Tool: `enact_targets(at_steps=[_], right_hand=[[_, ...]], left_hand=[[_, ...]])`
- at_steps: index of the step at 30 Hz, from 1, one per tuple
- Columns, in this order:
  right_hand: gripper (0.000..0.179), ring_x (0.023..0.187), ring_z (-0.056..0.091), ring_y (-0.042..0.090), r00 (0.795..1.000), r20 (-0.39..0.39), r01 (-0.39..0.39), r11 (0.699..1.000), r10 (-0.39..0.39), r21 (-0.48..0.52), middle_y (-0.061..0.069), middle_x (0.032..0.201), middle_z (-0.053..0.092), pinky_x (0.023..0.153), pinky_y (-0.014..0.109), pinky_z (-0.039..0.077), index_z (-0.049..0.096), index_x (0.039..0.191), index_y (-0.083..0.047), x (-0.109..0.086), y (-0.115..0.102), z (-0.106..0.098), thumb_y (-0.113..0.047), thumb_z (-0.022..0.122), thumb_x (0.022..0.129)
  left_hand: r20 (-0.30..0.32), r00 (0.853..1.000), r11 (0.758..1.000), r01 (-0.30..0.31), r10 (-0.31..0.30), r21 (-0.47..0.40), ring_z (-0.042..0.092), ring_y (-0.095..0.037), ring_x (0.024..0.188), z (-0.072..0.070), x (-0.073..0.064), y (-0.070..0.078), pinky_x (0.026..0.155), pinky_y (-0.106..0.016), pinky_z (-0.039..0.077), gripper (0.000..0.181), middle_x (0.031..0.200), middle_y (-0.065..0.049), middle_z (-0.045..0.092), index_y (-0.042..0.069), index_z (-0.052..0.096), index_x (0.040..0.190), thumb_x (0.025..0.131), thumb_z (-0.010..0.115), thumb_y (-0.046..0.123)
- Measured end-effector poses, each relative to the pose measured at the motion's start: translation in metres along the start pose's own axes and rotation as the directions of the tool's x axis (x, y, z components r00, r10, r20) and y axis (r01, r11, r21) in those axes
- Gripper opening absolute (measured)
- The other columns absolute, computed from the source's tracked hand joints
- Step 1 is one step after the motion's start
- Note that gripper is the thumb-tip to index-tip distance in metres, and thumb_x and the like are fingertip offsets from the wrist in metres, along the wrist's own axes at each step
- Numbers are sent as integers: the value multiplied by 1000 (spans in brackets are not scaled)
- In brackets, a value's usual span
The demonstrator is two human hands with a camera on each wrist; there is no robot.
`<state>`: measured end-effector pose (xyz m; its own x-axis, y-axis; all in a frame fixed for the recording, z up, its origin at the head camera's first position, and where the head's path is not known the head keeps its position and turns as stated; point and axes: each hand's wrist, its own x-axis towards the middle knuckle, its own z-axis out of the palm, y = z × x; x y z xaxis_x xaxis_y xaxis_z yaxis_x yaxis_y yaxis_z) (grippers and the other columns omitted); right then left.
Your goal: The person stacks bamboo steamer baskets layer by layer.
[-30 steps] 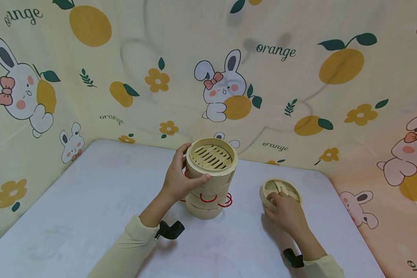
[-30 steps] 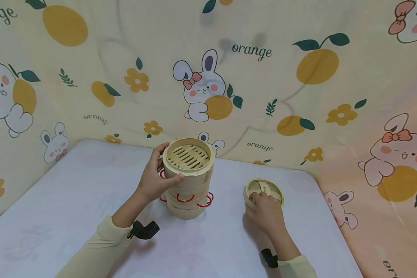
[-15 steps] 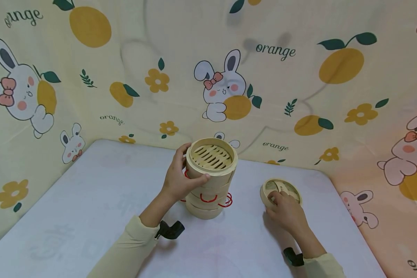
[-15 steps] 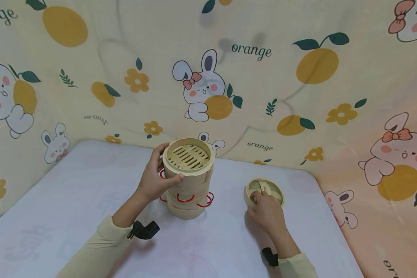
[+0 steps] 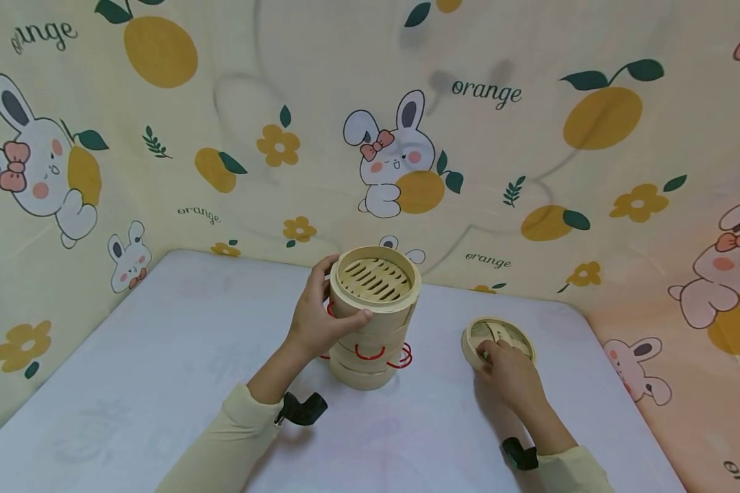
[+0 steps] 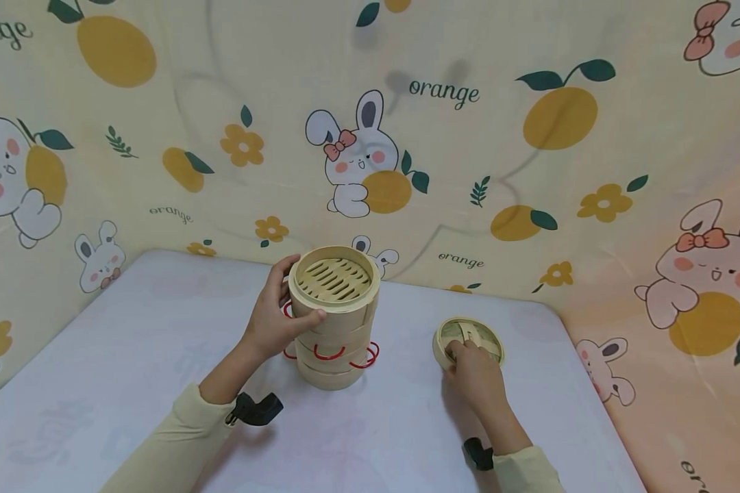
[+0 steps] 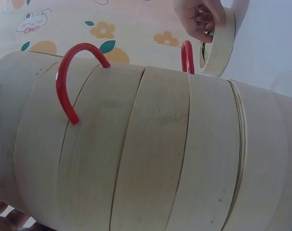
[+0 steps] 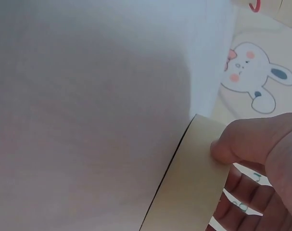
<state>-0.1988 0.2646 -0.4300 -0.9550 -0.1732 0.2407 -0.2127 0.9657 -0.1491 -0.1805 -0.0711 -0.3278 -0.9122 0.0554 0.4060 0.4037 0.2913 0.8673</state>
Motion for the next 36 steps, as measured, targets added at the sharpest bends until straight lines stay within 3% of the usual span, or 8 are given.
enact_targets(at_steps=[10,15,22,36], right_hand=[[27,53,41,16,995,-78,60,996,-65,-70,2,68,51,46,28,32,61,88,-13,0,2,-1,-7,69,63],[26,54,43,19,985,-144,86,993,-98,-84,5,70,53,45,29,32,61,87,-14,0,1,-2,-7,66,63],[27,61,47,25,974,-210,72,995,-85,-69,6,74,54,45,33,31,60,89,-17,1,-6,-13,-8,63,64],[28,62,48,27,899,-393,174,981,-193,-84,4,71,50,45,36,34,63,88,-18,6,-33,-54,-7,59,63]], left_hand=[[12,1000,1000,-3,4,-31,44,-27,116,0,2,-1,91,-48,39,87,130,-10,39,11,24,135,65,74,22],[1,1000,999,-21,21,-30,38,-27,120,-1,1,-1,97,-46,33,88,133,-10,35,11,21,136,65,73,22],[-10,999,999,-48,48,-13,35,-27,123,0,-2,-3,99,-46,31,89,134,-12,33,8,21,136,65,73,20],[-12,998,998,-70,70,-8,39,-28,118,3,-4,-6,94,-46,36,89,131,-12,36,7,24,134,63,75,20]])
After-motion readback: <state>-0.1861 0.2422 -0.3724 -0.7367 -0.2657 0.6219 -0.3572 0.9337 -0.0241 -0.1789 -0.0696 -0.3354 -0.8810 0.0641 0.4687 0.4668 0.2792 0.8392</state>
